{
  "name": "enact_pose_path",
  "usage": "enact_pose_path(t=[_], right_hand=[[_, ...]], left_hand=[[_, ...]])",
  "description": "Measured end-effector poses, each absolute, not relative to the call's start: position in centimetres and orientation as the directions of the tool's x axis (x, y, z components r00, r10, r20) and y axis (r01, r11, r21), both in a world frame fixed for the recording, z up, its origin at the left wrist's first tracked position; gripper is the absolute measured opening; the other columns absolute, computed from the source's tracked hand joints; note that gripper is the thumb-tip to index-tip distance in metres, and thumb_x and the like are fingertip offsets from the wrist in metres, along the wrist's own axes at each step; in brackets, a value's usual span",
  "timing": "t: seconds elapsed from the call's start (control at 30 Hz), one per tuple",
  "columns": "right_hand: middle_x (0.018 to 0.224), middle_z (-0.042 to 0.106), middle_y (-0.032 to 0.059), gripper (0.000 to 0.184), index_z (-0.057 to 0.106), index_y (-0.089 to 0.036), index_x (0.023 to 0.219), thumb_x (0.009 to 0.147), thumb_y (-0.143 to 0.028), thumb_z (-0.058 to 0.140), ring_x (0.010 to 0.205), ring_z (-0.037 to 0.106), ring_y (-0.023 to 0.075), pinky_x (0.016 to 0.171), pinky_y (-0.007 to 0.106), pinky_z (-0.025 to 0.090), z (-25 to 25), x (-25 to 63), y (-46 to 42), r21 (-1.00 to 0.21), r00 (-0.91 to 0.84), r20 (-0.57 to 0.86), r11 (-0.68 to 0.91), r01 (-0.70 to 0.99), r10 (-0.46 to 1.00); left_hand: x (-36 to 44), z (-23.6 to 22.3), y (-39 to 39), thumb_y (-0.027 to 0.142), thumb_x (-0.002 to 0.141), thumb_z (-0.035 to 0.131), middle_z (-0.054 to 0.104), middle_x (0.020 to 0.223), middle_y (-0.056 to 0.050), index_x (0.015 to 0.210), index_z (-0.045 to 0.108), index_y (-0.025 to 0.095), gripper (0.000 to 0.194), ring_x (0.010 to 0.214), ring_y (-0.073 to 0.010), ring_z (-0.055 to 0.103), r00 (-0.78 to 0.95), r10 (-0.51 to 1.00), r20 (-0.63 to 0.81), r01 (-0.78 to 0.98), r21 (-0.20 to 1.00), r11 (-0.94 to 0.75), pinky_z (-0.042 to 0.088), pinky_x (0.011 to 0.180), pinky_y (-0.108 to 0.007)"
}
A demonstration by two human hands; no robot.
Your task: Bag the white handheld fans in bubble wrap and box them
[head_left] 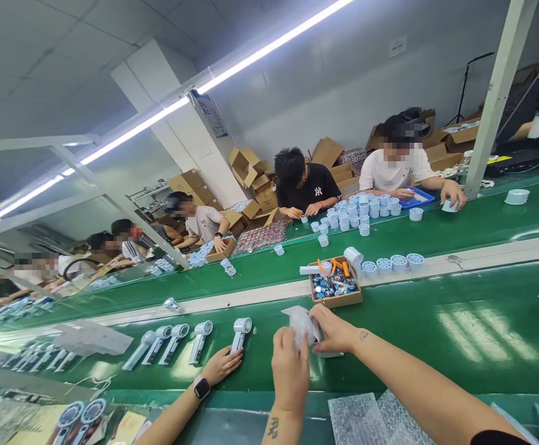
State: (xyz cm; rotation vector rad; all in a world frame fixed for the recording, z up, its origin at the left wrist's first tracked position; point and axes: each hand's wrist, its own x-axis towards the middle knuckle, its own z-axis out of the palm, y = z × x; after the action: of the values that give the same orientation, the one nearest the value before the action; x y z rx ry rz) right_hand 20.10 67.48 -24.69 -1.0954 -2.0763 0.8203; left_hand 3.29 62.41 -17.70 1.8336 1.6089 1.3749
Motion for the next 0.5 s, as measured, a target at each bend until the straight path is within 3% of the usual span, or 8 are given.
enact_pose_path(t=[0.1, 0.23, 0.3, 0.4, 0.5], right_hand=[[0.110, 0.048, 0.0099, 0.064, 0.044, -0.016, 0.111, 0.055, -0.015, 0.076, 0.105, 0.049, 0.0275, 0.092, 0.040, 0.042, -25.1, 21.1, 66.8, -0.779, -0.416, 0.255, 0.441, 0.446, 0.873], [0.109, 0.051, 0.0089, 0.063, 0.045, -0.017, 0.110, 0.055, -0.018, 0.076, 0.102, 0.053, 0.0274, 0.090, 0.039, 0.043, -25.2, 23.6, 65.9, -0.803, -0.389, 0.242, 0.409, 0.434, 0.889], [0.108, 0.052, 0.0092, 0.058, 0.044, -0.017, 0.109, 0.060, -0.022, 0.074, 0.099, 0.055, 0.0264, 0.088, 0.038, 0.044, -25.1, 24.7, 65.4, -0.817, -0.357, 0.228, 0.378, 0.435, 0.906], [0.107, 0.054, 0.0098, 0.055, 0.042, -0.016, 0.110, 0.063, -0.021, 0.071, 0.097, 0.057, 0.0253, 0.084, 0.036, 0.045, -24.8, 26.2, 64.5, -0.833, -0.297, 0.195, 0.318, 0.453, 0.935], [0.105, 0.056, 0.0074, 0.055, 0.044, -0.018, 0.107, 0.058, -0.017, 0.071, 0.093, 0.058, 0.0239, 0.080, 0.033, 0.045, -24.2, 28.6, 63.2, -0.834, -0.269, 0.149, 0.267, 0.483, 0.952]], left_hand=[[5.4, -17.0, 64.5, 0.031, 0.087, 0.053, 0.063, 0.092, -0.008, 0.088, 0.062, 0.020, 0.015, 0.092, -0.0231, 0.061, 0.098, 0.917, 0.387, 0.650, 0.673, -0.354, 0.051, 0.082, -0.036], [7.5, -15.7, 66.3, 0.017, 0.075, 0.063, 0.066, 0.089, -0.004, 0.087, 0.065, 0.019, 0.012, 0.086, -0.0194, 0.061, 0.520, 0.850, 0.085, 0.723, 0.486, -0.491, 0.051, 0.081, -0.032], [8.6, -15.6, 65.7, 0.011, 0.067, 0.070, 0.067, 0.098, -0.006, 0.093, 0.066, 0.019, 0.028, 0.094, -0.0235, 0.061, 0.561, 0.825, 0.068, 0.731, 0.428, -0.532, 0.050, 0.083, -0.035], [10.4, -16.6, 63.4, 0.014, 0.077, 0.065, 0.064, 0.117, -0.013, 0.113, 0.062, 0.019, 0.036, 0.114, -0.0308, 0.055, 0.552, 0.829, 0.092, 0.799, 0.224, -0.558, 0.043, 0.095, -0.052], [11.9, -17.9, 61.3, 0.022, 0.078, 0.070, 0.064, 0.123, -0.013, 0.114, 0.062, 0.021, 0.037, 0.124, -0.0345, 0.050, 0.643, 0.766, 0.011, 0.761, 0.102, -0.641, 0.030, 0.104, -0.066]])
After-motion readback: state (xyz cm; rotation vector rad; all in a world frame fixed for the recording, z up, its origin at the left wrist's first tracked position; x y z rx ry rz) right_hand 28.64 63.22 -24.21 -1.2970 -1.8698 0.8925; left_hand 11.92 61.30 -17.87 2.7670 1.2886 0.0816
